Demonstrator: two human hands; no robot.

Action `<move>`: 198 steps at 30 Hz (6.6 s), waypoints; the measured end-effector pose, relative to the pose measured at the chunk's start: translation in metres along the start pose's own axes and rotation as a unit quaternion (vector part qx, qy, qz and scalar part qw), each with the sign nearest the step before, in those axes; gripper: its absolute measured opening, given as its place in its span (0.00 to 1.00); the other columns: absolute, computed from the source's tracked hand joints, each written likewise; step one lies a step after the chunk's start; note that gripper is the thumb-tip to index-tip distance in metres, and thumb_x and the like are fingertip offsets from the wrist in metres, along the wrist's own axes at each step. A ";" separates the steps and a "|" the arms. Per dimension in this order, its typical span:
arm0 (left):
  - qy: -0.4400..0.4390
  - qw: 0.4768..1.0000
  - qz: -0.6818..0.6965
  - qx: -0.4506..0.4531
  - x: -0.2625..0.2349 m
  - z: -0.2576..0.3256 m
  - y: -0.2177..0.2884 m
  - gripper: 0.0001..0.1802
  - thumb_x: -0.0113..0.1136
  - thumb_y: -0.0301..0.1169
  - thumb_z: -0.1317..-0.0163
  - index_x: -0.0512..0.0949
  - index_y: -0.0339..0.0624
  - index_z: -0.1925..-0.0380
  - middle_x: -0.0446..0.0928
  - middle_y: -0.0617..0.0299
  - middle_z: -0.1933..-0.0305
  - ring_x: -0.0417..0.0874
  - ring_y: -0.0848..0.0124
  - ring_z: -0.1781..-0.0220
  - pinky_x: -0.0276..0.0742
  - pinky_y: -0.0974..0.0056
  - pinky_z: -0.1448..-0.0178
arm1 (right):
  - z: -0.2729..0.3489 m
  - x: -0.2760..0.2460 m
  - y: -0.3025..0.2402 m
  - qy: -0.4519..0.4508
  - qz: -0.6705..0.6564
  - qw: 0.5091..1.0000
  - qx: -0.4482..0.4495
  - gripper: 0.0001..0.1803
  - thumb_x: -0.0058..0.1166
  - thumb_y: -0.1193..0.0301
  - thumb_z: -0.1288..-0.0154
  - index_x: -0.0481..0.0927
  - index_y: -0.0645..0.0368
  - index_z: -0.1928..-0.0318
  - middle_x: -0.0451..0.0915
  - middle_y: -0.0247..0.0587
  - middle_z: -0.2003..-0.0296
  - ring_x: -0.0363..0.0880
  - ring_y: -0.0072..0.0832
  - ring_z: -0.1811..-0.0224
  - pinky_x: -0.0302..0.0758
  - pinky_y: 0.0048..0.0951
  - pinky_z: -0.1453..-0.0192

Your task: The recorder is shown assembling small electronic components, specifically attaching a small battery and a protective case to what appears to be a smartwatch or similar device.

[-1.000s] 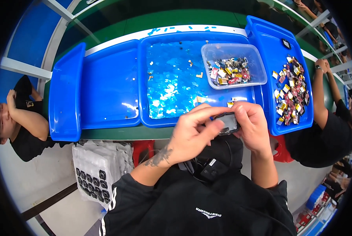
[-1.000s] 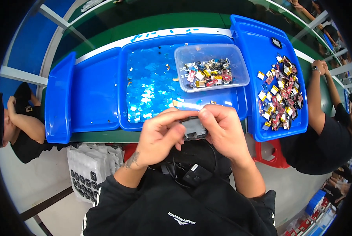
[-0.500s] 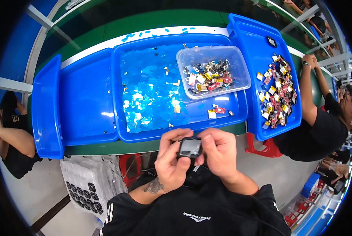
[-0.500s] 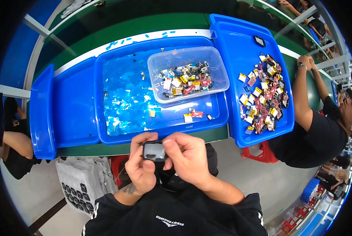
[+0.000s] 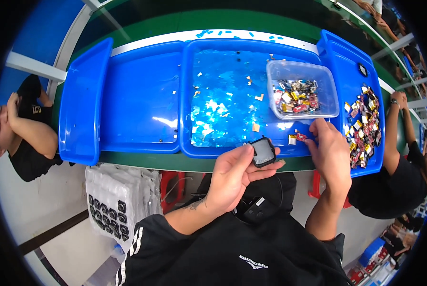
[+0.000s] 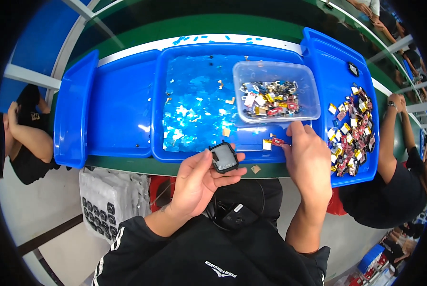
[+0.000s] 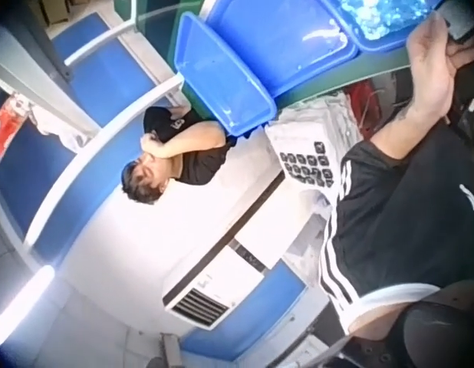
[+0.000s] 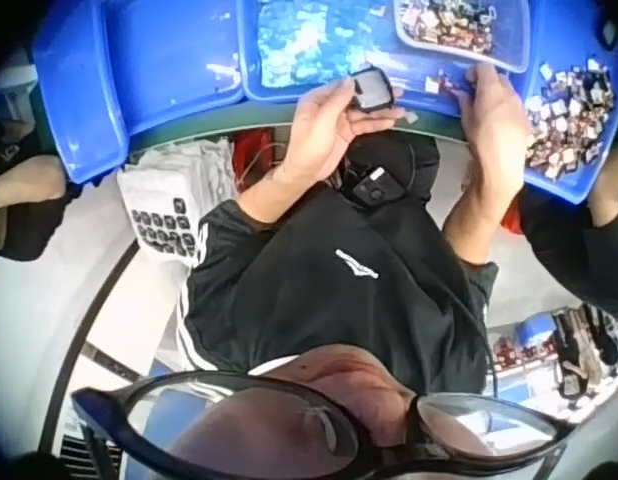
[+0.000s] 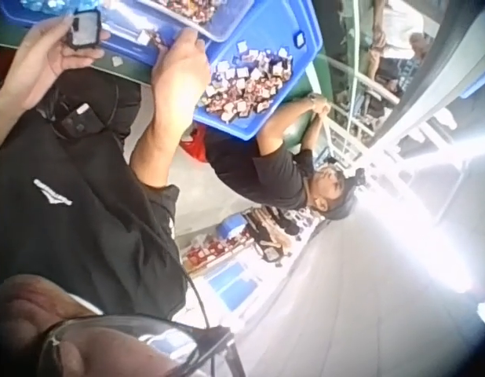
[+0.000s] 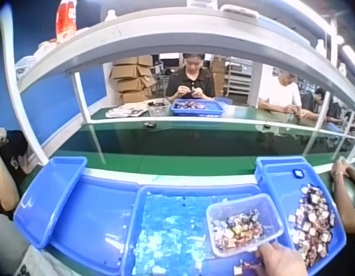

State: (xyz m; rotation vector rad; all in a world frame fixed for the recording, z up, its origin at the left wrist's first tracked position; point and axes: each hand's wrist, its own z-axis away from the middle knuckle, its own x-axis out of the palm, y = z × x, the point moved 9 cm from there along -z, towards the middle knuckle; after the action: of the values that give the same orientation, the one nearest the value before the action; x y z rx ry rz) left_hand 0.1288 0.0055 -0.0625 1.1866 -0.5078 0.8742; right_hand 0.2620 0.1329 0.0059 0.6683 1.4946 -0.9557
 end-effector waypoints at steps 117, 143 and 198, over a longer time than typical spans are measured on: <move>0.017 0.949 -0.173 0.262 0.010 0.025 0.063 0.24 0.51 0.20 0.32 0.63 0.32 0.36 0.76 0.51 0.45 0.79 0.70 0.45 0.74 0.67 0.43 | 0.054 0.044 -0.081 -0.007 -0.723 0.686 0.080 0.15 0.62 0.83 0.42 0.73 0.64 0.56 0.77 0.33 0.66 0.76 0.15 0.62 0.75 0.18 0.55; -0.072 0.747 -0.568 0.338 0.042 0.034 0.081 0.22 0.73 0.20 0.52 0.83 0.38 0.53 0.79 0.51 0.50 0.83 0.65 0.56 0.80 0.67 0.57 | 0.048 0.031 -0.062 -0.097 -0.800 0.587 0.082 0.12 0.48 0.77 0.29 0.73 0.71 0.48 0.81 0.45 0.58 0.83 0.22 0.62 0.86 0.27 0.55; -0.151 0.864 -0.386 0.286 0.030 0.022 0.046 0.30 0.72 0.18 0.51 0.74 0.31 0.46 0.75 0.49 0.45 0.82 0.64 0.47 0.84 0.64 0.46 | 0.069 -0.029 -0.072 0.068 -0.468 0.872 -0.124 0.15 0.71 0.80 0.55 0.83 0.62 0.64 0.80 0.41 0.67 0.81 0.30 0.68 0.77 0.26 0.66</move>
State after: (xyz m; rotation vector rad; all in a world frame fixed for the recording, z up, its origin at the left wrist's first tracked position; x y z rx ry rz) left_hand 0.1117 0.0002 -0.0061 1.9020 0.0334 0.1183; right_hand 0.2408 0.0406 0.0490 -0.2500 2.0689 -1.4028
